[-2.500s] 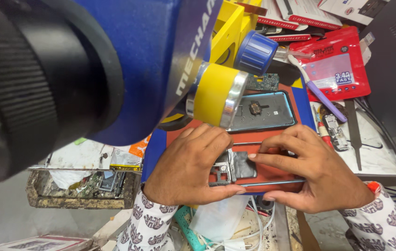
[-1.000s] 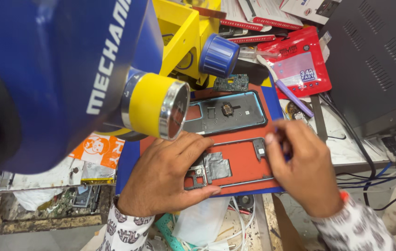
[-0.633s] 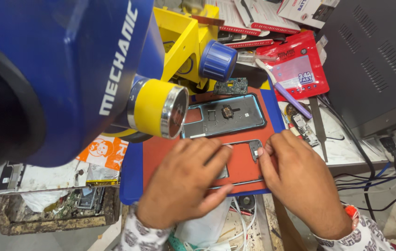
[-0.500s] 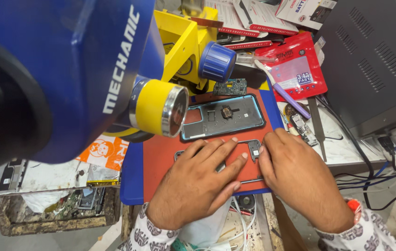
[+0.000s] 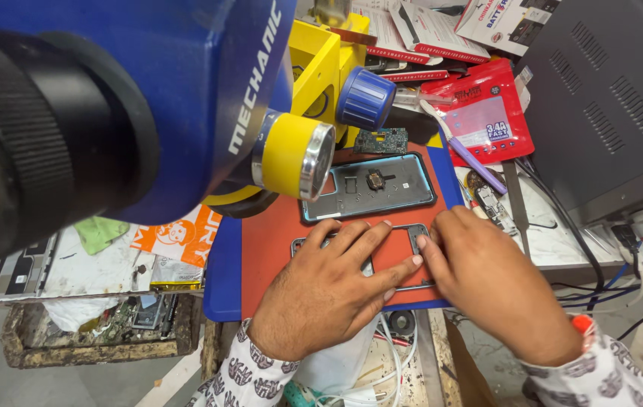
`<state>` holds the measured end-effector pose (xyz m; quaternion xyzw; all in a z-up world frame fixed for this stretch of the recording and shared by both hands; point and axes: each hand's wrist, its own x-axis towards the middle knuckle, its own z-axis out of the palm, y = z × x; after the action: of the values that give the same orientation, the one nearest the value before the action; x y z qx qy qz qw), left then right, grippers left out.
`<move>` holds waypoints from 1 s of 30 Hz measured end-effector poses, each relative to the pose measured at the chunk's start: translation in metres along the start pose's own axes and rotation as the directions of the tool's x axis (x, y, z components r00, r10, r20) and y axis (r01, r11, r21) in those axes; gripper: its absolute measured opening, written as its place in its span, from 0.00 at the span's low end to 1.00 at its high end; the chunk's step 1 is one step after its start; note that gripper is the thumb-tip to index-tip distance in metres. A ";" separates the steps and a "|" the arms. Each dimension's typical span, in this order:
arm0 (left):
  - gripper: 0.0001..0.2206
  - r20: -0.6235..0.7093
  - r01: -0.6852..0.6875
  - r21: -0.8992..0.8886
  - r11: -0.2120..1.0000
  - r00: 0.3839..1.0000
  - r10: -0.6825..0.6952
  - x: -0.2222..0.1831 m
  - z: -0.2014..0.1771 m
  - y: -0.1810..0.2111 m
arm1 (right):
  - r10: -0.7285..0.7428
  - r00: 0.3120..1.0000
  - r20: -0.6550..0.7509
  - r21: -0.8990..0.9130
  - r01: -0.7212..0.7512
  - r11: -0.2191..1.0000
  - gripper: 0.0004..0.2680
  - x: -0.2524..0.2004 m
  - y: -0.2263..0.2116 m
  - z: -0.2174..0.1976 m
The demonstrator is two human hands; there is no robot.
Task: The person removes a black component from the internal chassis of a mobile phone and uses tweezers to manipulate small internal parts.
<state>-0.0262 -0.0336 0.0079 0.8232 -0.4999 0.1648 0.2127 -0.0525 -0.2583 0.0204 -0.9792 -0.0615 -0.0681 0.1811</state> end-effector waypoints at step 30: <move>0.20 0.013 -0.018 0.013 1.000 1.000 0.017 0.000 -0.001 -0.001 | 0.341 0.940 -0.013 0.393 -0.308 0.866 0.13 -0.019 0.033 0.003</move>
<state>-0.0257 -0.0328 0.0087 0.8212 -0.5073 0.1648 0.2026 -0.0664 -0.2891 0.0030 -0.9169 0.0994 -0.0634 0.3814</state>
